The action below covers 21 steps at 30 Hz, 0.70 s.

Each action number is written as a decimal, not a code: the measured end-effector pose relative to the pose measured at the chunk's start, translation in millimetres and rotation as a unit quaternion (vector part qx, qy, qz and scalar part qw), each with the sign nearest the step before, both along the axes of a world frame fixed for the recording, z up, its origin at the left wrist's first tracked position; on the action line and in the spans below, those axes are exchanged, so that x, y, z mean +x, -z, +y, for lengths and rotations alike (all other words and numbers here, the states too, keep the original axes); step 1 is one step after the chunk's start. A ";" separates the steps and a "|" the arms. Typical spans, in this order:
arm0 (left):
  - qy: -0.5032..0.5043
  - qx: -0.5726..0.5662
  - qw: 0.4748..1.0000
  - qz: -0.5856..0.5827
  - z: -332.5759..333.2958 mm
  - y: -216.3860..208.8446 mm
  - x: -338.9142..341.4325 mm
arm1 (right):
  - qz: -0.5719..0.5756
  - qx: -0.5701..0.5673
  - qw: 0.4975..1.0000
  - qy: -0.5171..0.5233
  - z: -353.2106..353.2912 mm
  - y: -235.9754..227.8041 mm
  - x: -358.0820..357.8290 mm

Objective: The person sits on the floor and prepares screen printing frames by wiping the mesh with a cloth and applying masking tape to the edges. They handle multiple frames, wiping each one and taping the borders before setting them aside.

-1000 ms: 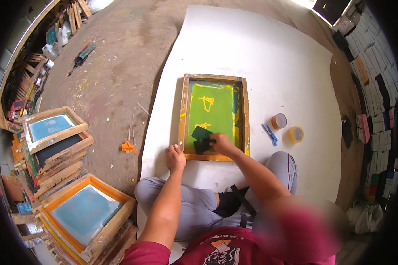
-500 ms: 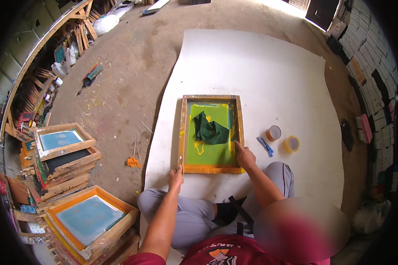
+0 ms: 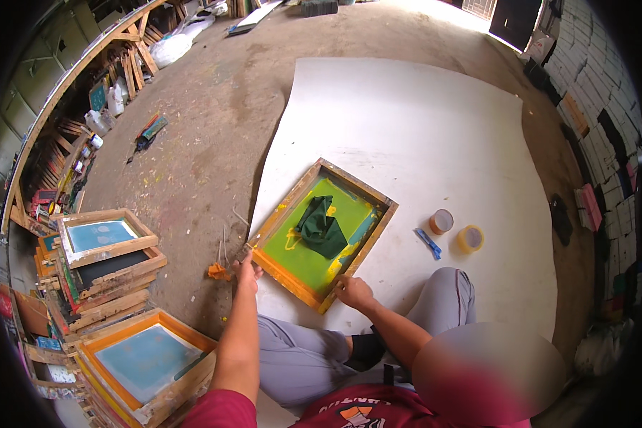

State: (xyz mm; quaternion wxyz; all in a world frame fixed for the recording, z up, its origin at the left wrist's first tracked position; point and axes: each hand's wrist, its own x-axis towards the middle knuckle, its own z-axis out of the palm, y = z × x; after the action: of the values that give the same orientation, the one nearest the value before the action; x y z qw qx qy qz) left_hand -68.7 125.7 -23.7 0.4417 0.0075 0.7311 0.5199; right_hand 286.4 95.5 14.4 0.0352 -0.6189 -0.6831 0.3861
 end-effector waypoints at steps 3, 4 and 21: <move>0.091 -0.089 0.988 0.089 -27.9 -3.4 41.7 | -0.050 0.174 0.983 -0.038 18.9 -2.4 28.6; 0.125 -0.095 0.985 0.076 -40.4 -2.6 52.1 | -0.072 0.216 0.970 -0.090 32.9 -8.6 42.4; 0.173 0.046 0.978 0.108 7.0 -50.1 56.6 | -0.065 0.277 0.948 -0.143 30.0 -5.4 20.8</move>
State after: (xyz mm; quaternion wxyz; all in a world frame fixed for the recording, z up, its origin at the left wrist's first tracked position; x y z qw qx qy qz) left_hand -12.1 132.7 26.4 0.4427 0.2095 0.7377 0.4647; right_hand 307.1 125.5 19.9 0.1053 -0.5047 -0.8451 0.1413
